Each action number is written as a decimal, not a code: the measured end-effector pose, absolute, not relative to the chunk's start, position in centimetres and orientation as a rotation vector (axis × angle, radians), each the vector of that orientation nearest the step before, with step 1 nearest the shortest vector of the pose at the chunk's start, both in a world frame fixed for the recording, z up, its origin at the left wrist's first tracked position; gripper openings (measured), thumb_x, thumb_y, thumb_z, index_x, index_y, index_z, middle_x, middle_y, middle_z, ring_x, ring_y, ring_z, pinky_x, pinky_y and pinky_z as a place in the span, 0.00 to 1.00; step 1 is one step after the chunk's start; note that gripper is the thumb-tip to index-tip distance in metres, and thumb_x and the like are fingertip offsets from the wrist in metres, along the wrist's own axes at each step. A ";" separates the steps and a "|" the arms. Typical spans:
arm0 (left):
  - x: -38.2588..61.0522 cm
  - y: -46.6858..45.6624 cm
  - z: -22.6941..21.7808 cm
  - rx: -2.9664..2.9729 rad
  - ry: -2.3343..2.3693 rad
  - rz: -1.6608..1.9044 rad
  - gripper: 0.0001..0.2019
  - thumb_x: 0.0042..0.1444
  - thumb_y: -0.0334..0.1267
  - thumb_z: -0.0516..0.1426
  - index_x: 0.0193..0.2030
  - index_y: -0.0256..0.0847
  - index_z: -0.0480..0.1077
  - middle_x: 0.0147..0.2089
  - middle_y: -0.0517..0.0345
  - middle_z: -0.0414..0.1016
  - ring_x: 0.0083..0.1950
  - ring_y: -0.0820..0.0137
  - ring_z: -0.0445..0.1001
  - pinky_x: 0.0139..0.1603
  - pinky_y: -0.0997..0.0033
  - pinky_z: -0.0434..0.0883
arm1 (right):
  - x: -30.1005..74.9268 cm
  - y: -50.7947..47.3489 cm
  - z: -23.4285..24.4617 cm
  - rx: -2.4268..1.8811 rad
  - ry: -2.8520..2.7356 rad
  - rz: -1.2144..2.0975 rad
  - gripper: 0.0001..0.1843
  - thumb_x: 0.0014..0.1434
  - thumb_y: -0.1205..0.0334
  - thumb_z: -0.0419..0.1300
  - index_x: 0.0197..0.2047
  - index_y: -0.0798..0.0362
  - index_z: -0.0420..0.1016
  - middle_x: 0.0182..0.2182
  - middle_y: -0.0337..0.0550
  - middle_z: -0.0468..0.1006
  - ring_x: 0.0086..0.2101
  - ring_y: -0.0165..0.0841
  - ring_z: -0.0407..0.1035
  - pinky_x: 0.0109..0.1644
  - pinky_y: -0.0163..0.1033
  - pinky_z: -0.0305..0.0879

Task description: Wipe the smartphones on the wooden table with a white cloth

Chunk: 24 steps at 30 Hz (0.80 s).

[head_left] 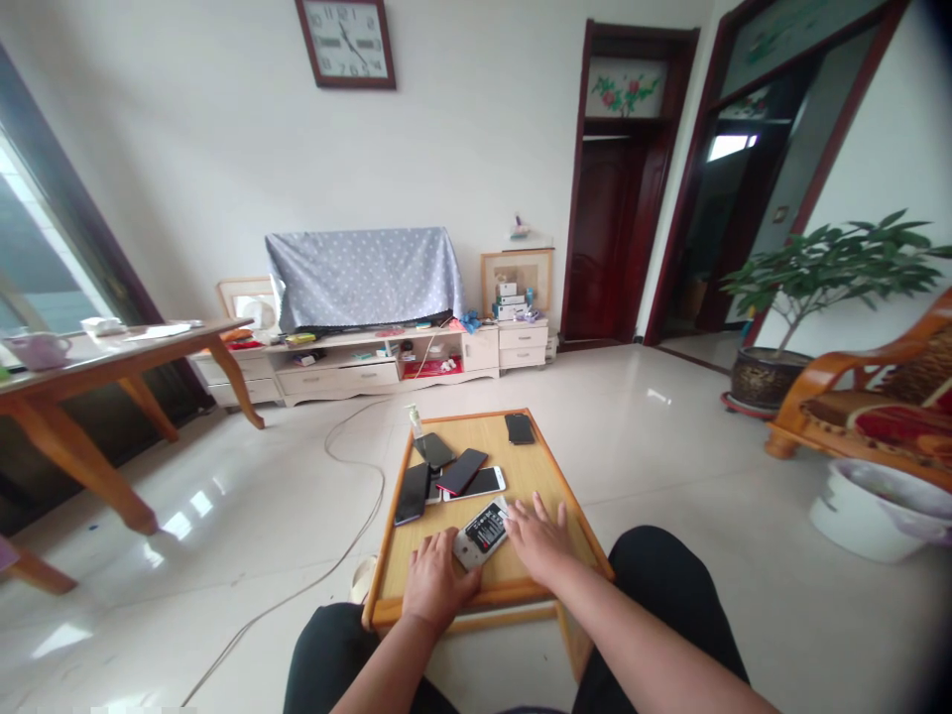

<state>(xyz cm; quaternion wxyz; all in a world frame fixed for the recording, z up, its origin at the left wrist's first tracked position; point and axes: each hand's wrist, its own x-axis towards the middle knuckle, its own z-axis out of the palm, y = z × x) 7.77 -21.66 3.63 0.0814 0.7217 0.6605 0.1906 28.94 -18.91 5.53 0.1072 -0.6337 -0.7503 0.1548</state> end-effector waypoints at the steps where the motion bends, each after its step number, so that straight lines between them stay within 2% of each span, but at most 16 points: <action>1: 7.8 -21.6 3.5 2.157 1.975 0.575 0.28 0.50 0.49 0.60 0.58 0.48 0.64 0.56 0.53 0.75 0.60 0.57 0.68 0.58 0.59 0.61 | 28.6 -18.8 5.6 -1.843 -2.233 0.446 0.34 0.72 0.43 0.29 0.72 0.41 0.58 0.71 0.39 0.58 0.73 0.46 0.34 0.69 0.70 0.17; 7: 8.0 -21.4 3.0 2.129 1.978 0.633 0.29 0.52 0.46 0.58 0.61 0.44 0.61 0.60 0.49 0.74 0.61 0.57 0.68 0.60 0.59 0.60 | 24.1 -19.6 5.4 -1.327 -2.525 0.466 0.31 0.73 0.48 0.30 0.70 0.38 0.60 0.68 0.38 0.64 0.72 0.44 0.40 0.70 0.68 0.18; 11: 8.2 -21.5 2.9 2.150 1.993 0.626 0.31 0.50 0.48 0.60 0.61 0.44 0.62 0.59 0.49 0.73 0.61 0.57 0.67 0.60 0.60 0.60 | 24.5 -16.5 5.8 -1.541 -2.417 0.487 0.30 0.73 0.47 0.33 0.68 0.38 0.64 0.68 0.38 0.64 0.71 0.48 0.41 0.68 0.72 0.19; 14: 8.3 -21.7 3.0 2.162 2.018 0.609 0.29 0.49 0.48 0.60 0.58 0.45 0.64 0.56 0.51 0.74 0.59 0.57 0.68 0.59 0.61 0.60 | 26.2 -14.9 5.3 -1.769 -2.280 0.452 0.30 0.72 0.45 0.35 0.70 0.40 0.60 0.70 0.40 0.59 0.72 0.49 0.40 0.68 0.73 0.19; 19: 8.4 -22.2 3.8 2.157 2.029 0.566 0.26 0.48 0.48 0.61 0.55 0.46 0.68 0.54 0.53 0.75 0.58 0.57 0.68 0.55 0.62 0.61 | 28.1 -16.6 3.0 -1.873 -2.197 0.314 0.31 0.72 0.47 0.36 0.74 0.44 0.52 0.72 0.45 0.54 0.72 0.47 0.38 0.68 0.70 0.13; 24: 8.5 -22.5 4.3 2.169 1.986 0.542 0.27 0.50 0.48 0.59 0.57 0.42 0.68 0.55 0.50 0.75 0.59 0.57 0.68 0.58 0.62 0.62 | 28.5 -19.4 1.6 -1.889 -2.153 0.242 0.32 0.71 0.52 0.40 0.73 0.53 0.57 0.71 0.53 0.55 0.71 0.47 0.42 0.69 0.67 0.13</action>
